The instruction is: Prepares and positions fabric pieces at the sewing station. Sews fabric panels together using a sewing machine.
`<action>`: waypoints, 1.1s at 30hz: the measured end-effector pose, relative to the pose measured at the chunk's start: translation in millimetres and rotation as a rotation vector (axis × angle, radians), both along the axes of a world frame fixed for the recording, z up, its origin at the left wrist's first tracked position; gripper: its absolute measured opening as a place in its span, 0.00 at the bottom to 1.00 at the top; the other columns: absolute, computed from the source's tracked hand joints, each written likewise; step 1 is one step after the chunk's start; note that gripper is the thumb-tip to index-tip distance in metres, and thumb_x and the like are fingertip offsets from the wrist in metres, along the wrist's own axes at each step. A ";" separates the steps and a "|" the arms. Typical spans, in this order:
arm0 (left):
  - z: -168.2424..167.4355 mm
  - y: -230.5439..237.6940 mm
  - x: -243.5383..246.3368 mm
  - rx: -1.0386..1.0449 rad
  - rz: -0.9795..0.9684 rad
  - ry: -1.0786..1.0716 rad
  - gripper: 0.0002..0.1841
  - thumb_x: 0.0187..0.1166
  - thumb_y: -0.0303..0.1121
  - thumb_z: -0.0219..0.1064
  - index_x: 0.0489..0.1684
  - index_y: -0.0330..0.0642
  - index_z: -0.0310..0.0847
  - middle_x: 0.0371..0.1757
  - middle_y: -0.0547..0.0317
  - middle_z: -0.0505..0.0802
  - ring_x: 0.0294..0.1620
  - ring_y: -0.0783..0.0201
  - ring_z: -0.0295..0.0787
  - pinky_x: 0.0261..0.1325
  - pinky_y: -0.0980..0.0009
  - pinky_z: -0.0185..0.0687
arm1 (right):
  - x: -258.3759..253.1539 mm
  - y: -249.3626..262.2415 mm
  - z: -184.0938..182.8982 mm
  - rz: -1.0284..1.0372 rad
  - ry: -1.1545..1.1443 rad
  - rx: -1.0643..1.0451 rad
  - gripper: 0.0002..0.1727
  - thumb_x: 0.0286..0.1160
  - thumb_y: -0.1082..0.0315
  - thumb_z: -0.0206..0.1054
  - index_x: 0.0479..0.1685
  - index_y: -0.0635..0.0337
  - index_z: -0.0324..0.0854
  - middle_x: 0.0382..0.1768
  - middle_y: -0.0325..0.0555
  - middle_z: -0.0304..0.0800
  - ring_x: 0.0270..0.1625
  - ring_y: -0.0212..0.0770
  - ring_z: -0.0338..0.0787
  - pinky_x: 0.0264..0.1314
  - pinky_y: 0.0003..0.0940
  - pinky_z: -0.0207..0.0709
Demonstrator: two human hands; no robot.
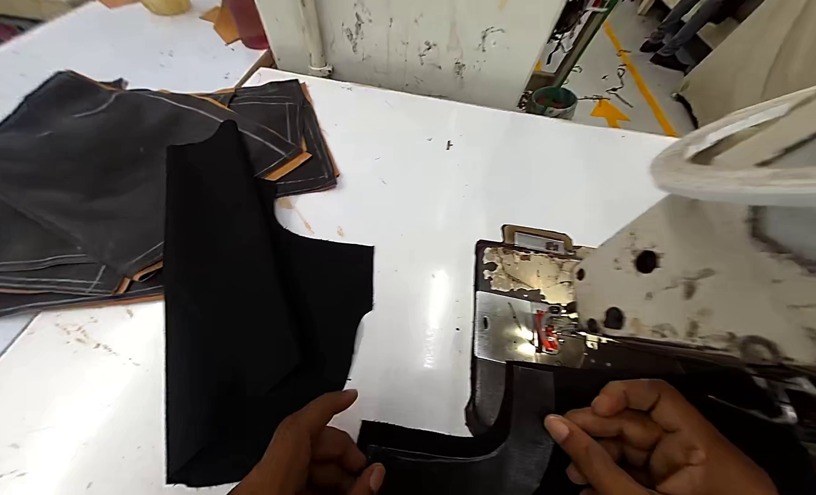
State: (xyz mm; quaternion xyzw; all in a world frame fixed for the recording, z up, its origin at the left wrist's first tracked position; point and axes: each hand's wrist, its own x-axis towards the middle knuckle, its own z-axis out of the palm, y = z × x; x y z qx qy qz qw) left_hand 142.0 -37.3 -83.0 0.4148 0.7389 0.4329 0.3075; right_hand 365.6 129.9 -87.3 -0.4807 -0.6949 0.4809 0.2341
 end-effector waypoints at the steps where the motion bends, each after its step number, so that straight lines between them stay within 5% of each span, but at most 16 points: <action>1: 0.4 0.5 1.2 0.001 0.018 -0.008 0.28 0.77 0.27 0.74 0.74 0.24 0.68 0.43 0.53 0.94 0.38 0.63 0.95 0.42 0.65 0.96 | 0.6 1.5 -0.3 0.014 0.014 -0.008 0.18 0.70 0.74 0.78 0.50 0.59 0.70 0.35 0.40 0.96 0.28 0.37 0.95 0.27 0.33 0.91; 17: -6.0 3.3 8.6 0.094 0.182 -0.063 0.28 0.73 0.20 0.75 0.71 0.26 0.66 0.41 0.57 0.95 0.37 0.63 0.96 0.37 0.67 0.96 | 3.3 5.4 -3.8 0.036 0.076 -0.027 0.19 0.69 0.76 0.78 0.48 0.57 0.69 0.35 0.41 0.96 0.29 0.38 0.96 0.30 0.33 0.92; 33: -19.2 -4.1 7.1 0.208 0.175 0.004 0.29 0.68 0.21 0.79 0.67 0.24 0.72 0.53 0.47 0.83 0.36 0.63 0.93 0.39 0.67 0.98 | 3.8 11.1 -0.3 0.057 0.058 -0.084 0.21 0.69 0.75 0.78 0.48 0.55 0.67 0.35 0.39 0.97 0.30 0.37 0.96 0.31 0.32 0.92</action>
